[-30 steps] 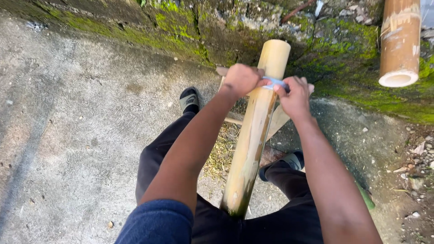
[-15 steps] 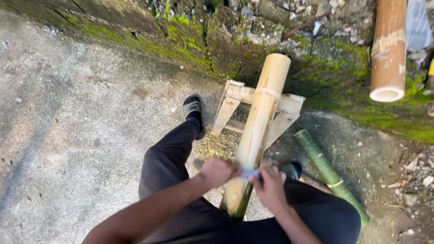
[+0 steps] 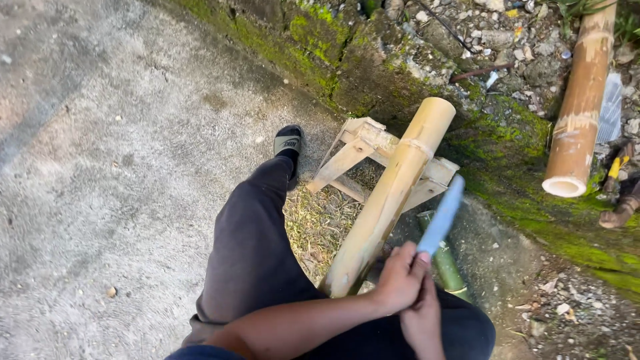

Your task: Scraping the outer layer of a bamboo stalk using a metal tool.

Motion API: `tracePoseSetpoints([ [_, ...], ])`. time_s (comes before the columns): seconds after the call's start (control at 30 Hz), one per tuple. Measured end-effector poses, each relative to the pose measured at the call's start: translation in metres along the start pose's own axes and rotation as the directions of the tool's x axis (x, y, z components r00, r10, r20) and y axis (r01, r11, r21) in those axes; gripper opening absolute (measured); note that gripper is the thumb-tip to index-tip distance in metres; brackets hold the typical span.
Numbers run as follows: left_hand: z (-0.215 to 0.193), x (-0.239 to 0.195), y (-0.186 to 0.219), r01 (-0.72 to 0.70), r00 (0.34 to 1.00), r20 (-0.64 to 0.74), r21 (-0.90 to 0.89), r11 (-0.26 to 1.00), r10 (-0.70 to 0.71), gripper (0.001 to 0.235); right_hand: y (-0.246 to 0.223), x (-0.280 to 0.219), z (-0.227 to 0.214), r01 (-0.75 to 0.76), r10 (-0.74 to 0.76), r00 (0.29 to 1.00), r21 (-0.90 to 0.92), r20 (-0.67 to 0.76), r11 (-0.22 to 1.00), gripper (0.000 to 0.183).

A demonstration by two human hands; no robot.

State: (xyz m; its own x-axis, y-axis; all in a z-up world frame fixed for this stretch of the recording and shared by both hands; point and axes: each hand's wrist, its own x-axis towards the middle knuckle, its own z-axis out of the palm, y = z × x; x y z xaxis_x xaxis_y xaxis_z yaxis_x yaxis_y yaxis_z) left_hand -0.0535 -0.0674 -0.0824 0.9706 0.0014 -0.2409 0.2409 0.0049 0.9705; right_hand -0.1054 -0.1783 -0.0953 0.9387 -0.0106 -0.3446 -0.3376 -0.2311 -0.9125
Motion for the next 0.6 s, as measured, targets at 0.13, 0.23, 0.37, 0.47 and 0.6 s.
tracePoseSetpoints([
  [0.13,0.006,0.026,0.004,-0.185,0.980,-0.077,-0.006,0.983,0.184,0.030,0.004,0.038,-0.027,0.016,-0.039,0.995,-0.249,-0.088,0.968,0.045],
  [0.23,-0.020,0.057,0.003,-0.384,0.911,0.041,0.450,0.806,0.411,0.034,0.000,0.063,-0.051,-0.138,0.061,0.927,-0.185,-0.371,0.973,0.029],
  [0.37,-0.077,0.090,0.014,-0.041,0.993,0.096,0.800,0.599,-0.061,0.096,-0.027,0.141,-0.071,0.008,-0.243,0.944,-0.722,-0.222,0.692,0.044],
  [0.47,-0.090,0.071,0.009,0.151,0.935,0.126,0.702,0.696,-0.331,0.115,-0.069,0.170,-0.051,0.052,-0.181,0.983,-0.921,-0.020,0.386,0.051],
  [0.6,-0.095,0.075,0.004,0.285,0.916,0.053,0.609,0.740,-0.397,0.125,-0.095,0.221,-0.033,0.165,-0.055,0.986,-0.976,0.159,0.143,0.053],
])
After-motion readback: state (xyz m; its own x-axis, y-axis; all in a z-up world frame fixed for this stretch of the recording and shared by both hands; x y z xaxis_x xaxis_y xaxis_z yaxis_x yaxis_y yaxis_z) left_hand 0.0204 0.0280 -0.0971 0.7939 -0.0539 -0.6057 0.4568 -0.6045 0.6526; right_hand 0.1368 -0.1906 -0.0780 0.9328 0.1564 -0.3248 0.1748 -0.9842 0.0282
